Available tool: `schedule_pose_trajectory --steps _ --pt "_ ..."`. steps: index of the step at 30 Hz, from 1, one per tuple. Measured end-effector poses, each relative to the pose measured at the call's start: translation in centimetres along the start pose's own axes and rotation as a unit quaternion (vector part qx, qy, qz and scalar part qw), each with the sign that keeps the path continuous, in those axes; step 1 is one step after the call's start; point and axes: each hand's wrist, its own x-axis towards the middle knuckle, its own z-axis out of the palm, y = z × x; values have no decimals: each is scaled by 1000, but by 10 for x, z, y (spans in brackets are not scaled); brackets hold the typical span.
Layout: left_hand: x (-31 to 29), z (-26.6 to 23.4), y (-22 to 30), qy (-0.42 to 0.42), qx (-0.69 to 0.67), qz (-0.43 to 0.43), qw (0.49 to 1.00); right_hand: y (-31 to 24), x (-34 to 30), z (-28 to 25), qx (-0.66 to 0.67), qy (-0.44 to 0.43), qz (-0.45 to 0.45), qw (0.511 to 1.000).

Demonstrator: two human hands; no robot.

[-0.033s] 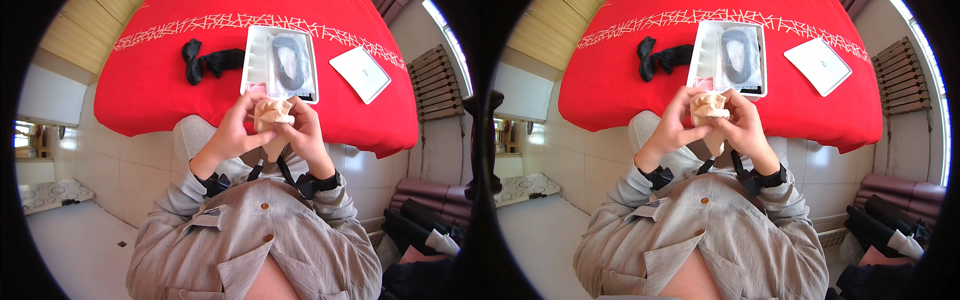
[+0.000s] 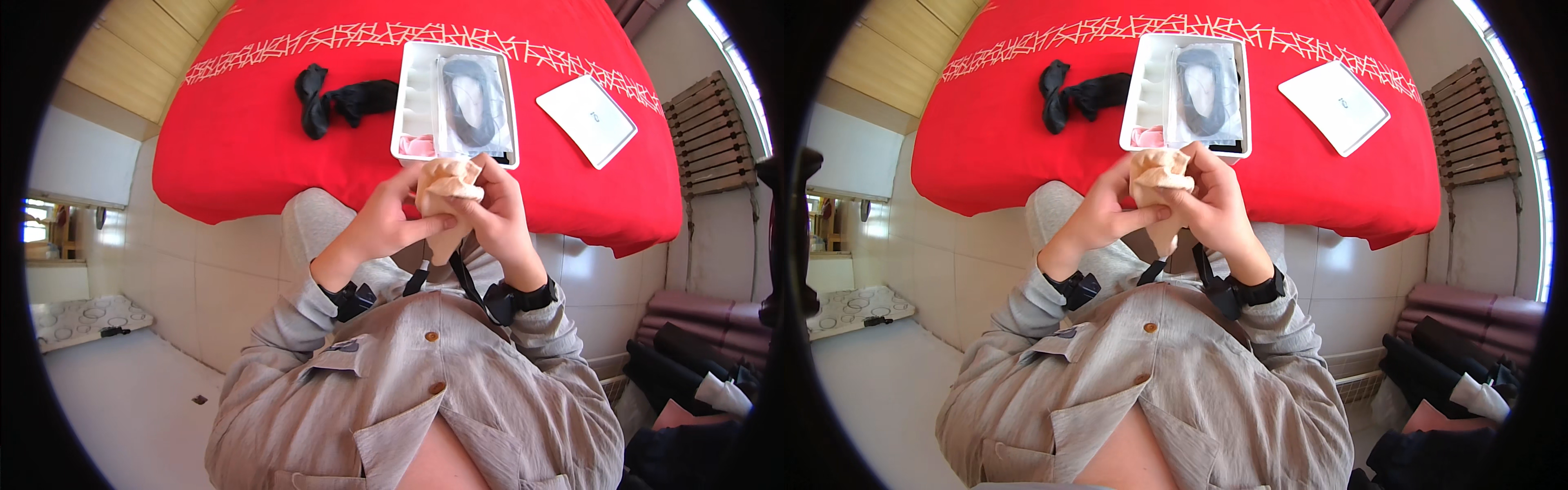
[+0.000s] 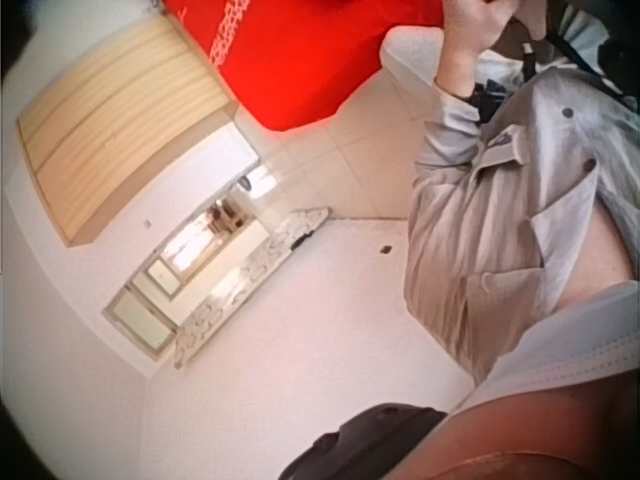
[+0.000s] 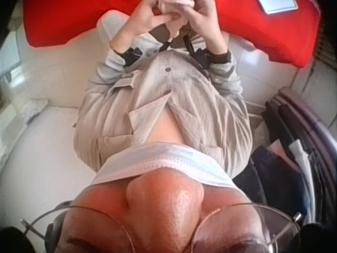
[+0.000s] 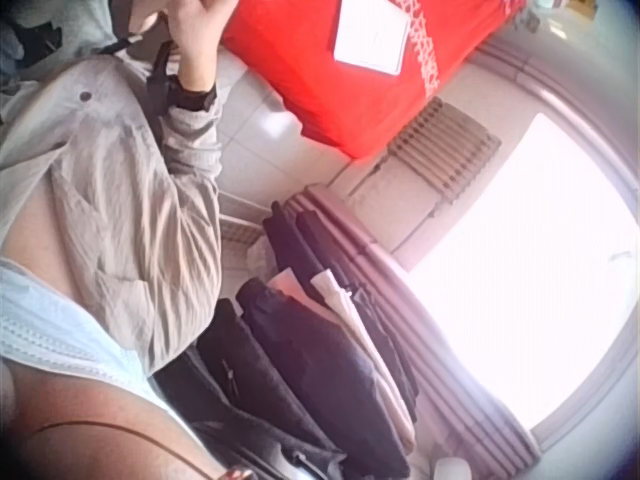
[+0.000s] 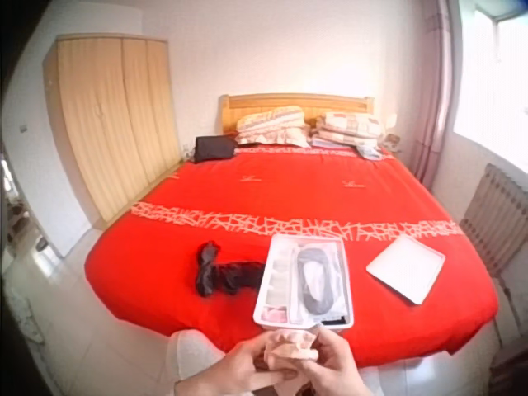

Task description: The person removes socks from a clothesline on a balcony, walks into a bedroom, and folds each sock before placing them into a white storage box on a red bed. The person then returns to the balcony, collects several empty hangers from the line, and places them on a sofa in the living room.

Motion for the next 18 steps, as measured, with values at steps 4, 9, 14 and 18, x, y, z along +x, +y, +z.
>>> schedule_pose_trajectory --steps 4,9,14,18 --pt "1 2 -15 -46 -188 -87 977 -4 6 -10 -42 81 -38 995" --pt "4 4 -12 26 -186 -86 978 -10 4 -14 199 138 50 969" --pt "4 5 -1 83 87 14 993 -5 -4 -16 118 56 139 982" --pt "4 11 1 106 95 41 989 3 -5 -21 95 84 145 981"
